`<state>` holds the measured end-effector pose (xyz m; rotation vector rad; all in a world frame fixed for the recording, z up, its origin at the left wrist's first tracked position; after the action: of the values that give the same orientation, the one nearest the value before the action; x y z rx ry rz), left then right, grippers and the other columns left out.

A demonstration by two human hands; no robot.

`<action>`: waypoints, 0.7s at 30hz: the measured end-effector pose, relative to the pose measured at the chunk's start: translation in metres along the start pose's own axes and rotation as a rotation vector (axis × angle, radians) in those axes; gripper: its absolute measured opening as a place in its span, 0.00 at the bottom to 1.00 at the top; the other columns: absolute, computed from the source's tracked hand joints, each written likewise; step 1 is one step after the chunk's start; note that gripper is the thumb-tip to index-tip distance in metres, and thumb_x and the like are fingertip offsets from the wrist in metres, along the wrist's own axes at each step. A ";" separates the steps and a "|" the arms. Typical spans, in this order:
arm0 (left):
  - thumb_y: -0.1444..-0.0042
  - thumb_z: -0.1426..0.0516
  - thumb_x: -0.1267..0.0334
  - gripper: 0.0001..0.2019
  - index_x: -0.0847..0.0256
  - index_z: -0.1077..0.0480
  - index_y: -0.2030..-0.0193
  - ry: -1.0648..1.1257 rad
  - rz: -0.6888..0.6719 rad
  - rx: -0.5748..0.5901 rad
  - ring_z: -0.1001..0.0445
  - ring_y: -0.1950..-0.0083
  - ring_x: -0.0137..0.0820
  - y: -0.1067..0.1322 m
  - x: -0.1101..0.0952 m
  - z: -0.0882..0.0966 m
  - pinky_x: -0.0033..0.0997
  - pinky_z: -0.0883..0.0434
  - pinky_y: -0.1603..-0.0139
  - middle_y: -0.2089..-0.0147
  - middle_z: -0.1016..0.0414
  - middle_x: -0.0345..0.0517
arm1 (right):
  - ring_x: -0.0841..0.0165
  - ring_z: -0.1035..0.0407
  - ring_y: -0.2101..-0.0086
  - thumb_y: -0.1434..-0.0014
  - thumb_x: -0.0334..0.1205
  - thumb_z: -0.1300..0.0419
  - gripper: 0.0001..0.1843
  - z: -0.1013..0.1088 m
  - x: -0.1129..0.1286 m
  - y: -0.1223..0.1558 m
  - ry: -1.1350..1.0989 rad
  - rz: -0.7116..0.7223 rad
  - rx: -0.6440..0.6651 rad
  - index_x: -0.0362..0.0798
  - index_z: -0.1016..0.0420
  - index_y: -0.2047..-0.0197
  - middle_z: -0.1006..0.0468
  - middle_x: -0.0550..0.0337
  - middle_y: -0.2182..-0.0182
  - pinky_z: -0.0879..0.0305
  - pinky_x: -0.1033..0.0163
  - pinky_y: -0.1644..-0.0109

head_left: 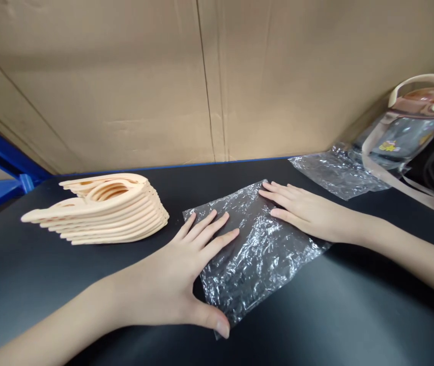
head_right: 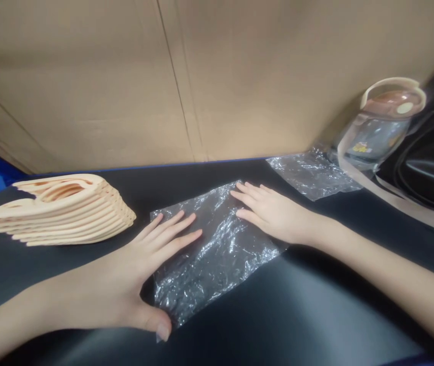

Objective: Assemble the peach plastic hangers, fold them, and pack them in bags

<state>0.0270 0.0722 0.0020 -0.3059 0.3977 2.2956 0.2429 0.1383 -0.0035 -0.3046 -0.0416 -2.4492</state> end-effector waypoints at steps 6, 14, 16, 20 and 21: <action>0.58 0.37 0.33 0.57 0.43 0.63 0.27 0.061 -0.006 0.046 0.72 0.25 0.54 0.002 0.008 0.010 0.73 0.65 0.32 0.23 0.68 0.49 | 0.56 0.42 0.36 0.31 0.52 0.54 0.27 0.017 -0.007 -0.004 0.060 0.096 -0.059 0.49 0.35 0.35 0.34 0.53 0.35 0.51 0.39 0.31; 0.62 0.32 0.38 0.63 0.41 0.67 0.27 0.070 -0.059 0.086 0.72 0.26 0.55 0.006 0.007 0.014 0.72 0.64 0.32 0.23 0.70 0.49 | 0.61 0.28 0.53 0.35 0.53 0.44 0.17 0.037 0.030 0.004 0.017 0.320 -0.062 0.56 0.17 0.63 0.18 0.62 0.56 0.33 0.49 0.46; 0.59 0.34 0.36 0.62 0.43 0.70 0.27 0.084 -0.038 0.072 0.73 0.26 0.56 0.006 0.009 0.014 0.71 0.60 0.31 0.23 0.74 0.50 | 0.64 0.27 0.53 0.32 0.51 0.47 0.18 0.034 0.032 0.004 -0.080 0.276 -0.050 0.54 0.18 0.57 0.18 0.62 0.54 0.32 0.52 0.46; 0.39 0.48 0.39 0.46 0.46 0.76 0.27 0.118 0.026 -0.033 0.73 0.25 0.49 0.004 0.011 0.012 0.64 0.54 0.29 0.23 0.76 0.47 | 0.65 0.30 0.45 0.31 0.44 0.48 0.17 0.028 0.033 0.005 -0.172 0.251 -0.060 0.54 0.24 0.44 0.22 0.61 0.45 0.36 0.52 0.38; 0.36 0.52 0.40 0.42 0.46 0.75 0.27 0.108 0.036 -0.066 0.72 0.24 0.47 0.004 0.010 0.011 0.63 0.54 0.29 0.23 0.75 0.46 | 0.65 0.32 0.43 0.31 0.41 0.48 0.17 0.027 0.036 0.005 -0.201 0.277 -0.049 0.54 0.26 0.42 0.24 0.62 0.43 0.38 0.51 0.36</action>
<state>0.0163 0.0807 0.0093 -0.4611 0.3845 2.3379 0.2250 0.1152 0.0309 -0.5402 -0.0243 -2.1412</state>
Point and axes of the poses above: each hand's wrist, its own y-axis away from the middle knuckle, its own z-axis out of the back of the hand, x = y × z, the point moved 7 cm from there along -y, towards the middle knuckle
